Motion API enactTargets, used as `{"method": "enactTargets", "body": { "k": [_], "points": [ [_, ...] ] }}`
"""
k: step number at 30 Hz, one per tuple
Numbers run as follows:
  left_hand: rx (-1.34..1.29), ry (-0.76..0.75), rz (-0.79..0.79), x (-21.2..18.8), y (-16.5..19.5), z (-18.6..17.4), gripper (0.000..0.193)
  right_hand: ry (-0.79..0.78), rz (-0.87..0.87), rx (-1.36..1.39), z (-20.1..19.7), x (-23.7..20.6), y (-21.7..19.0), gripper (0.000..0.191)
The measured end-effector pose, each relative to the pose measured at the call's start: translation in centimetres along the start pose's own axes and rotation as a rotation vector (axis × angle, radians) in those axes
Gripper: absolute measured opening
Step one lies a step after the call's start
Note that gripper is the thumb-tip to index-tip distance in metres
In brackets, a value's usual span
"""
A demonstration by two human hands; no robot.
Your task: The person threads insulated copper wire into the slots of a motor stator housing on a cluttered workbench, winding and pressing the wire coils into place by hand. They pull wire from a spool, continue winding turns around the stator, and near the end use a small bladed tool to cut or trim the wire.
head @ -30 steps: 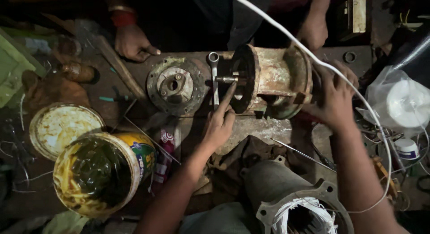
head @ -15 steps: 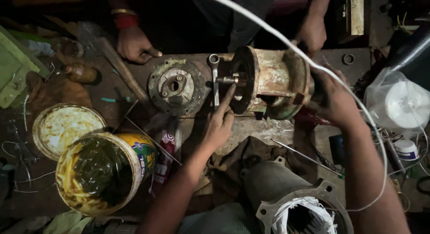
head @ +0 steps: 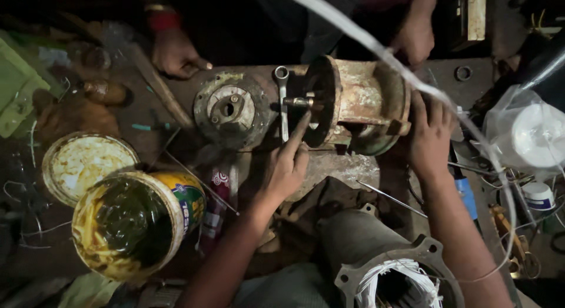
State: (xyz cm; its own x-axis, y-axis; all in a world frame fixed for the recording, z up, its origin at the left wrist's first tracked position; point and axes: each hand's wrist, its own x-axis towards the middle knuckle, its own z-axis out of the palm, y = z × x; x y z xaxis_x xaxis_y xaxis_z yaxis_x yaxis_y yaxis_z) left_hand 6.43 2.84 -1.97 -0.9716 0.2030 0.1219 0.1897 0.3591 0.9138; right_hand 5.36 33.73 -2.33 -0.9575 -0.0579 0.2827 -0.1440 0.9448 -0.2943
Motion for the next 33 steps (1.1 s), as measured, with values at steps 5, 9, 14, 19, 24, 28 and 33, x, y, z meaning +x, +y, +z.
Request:
{"method": "enactTargets", "body": {
  "k": [5,9,14,19,24,28,33],
  "points": [
    [0.062,-0.158,-0.325,1.4,1.2,0.4,0.073,0.023,0.048,-0.041,1.2,-0.7,0.4,0.051],
    [0.039,-0.085,-0.190,1.9,2.8,0.5,0.073,0.041,0.061,-0.071,1.4,-0.8,0.4,0.055],
    [0.069,-0.129,-0.380,2.9,4.0,0.7,0.072,0.023,0.092,-0.033,1.1,-0.7,0.0,0.056],
    [-0.007,-0.108,-0.369,3.0,4.1,0.3,0.070,0.051,0.016,-0.035,0.9,-0.4,0.0,0.054],
    [-0.092,-0.184,-0.476,2.3,3.8,-0.2,0.071,0.039,0.017,-0.048,0.7,-0.4,-0.1,0.056],
    [-0.099,-0.135,-0.358,1.9,3.6,-0.2,0.069,0.046,0.014,-0.045,0.3,-0.2,-0.4,0.058],
    [-0.018,-0.261,-0.512,1.7,3.4,-0.6,0.072,0.043,-0.003,0.008,0.1,0.2,-0.6,0.055]
  ]
}}
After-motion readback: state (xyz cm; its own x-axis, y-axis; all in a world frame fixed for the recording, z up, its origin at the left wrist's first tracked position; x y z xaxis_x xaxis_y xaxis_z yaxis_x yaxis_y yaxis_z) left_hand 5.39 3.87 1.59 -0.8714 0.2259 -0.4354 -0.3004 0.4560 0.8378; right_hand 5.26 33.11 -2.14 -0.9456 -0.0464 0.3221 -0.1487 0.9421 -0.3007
